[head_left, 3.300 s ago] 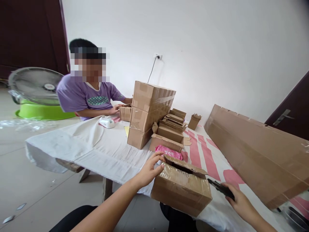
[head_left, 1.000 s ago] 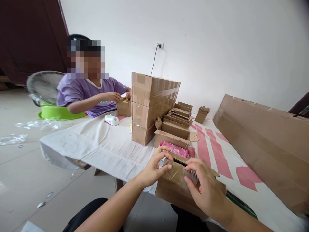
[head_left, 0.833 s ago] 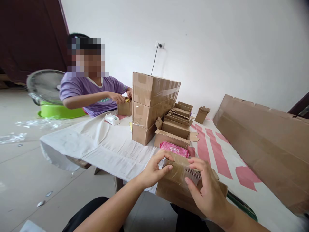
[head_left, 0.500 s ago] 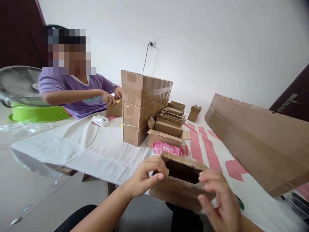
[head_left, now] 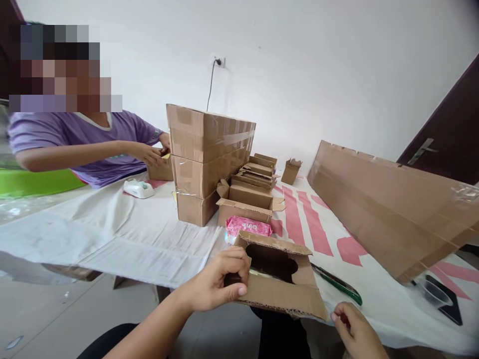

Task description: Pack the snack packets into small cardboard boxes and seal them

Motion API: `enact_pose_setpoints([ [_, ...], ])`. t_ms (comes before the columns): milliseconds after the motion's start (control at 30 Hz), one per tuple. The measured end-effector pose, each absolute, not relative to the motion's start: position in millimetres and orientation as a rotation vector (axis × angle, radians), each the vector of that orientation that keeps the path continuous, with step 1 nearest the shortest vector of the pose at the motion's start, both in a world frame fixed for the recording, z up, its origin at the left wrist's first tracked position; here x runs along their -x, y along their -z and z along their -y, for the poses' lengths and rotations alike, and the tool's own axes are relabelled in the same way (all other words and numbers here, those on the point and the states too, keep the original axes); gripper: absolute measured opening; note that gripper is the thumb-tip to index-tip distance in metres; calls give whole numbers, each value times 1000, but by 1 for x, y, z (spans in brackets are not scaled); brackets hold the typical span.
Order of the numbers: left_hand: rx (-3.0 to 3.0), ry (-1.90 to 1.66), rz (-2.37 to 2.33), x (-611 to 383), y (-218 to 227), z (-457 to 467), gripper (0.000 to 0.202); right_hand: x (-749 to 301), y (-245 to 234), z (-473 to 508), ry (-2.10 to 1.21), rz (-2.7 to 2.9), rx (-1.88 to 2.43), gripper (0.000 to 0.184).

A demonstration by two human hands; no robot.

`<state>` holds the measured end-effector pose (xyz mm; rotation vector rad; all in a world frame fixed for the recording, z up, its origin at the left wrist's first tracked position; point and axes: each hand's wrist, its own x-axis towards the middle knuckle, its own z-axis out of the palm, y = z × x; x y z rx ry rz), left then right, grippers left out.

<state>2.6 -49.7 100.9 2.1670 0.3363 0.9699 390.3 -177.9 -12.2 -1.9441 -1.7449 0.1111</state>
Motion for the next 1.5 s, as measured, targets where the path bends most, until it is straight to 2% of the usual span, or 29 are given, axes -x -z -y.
enact_pose_setpoints([
  [133,-2196,-937,-331,-3,-100,50,44,-393,24,175,31,1750,2109,23],
  [400,-2235,-912,-296,-1,-96,49,38,-389,11,173,-74,1729,2266,18],
  [733,-2270,-902,-299,-2,-97,48,35,-392,10,175,-104,1757,2338,39],
  [833,-2301,-934,-310,-2,-95,48,32,-395,0,166,-98,1762,2239,37],
  [967,-2429,-1083,-491,-1,-91,47,36,-388,-38,142,82,1765,1845,28],
  [1033,-2505,-1000,-600,1,-91,47,54,-375,-65,127,132,1745,1656,24],
  [1100,-2582,-823,-648,1,-92,47,64,-355,-91,111,87,1749,1506,19],
  [1200,-2673,-644,-720,-2,-94,47,55,-318,-118,86,-121,1840,1346,16],
  [1367,-2701,-642,-771,-5,-96,48,46,-264,-124,57,-497,2039,1471,16],
  [1500,-2693,-659,-762,-3,-94,50,46,-247,-114,54,-368,2120,1624,20],
])
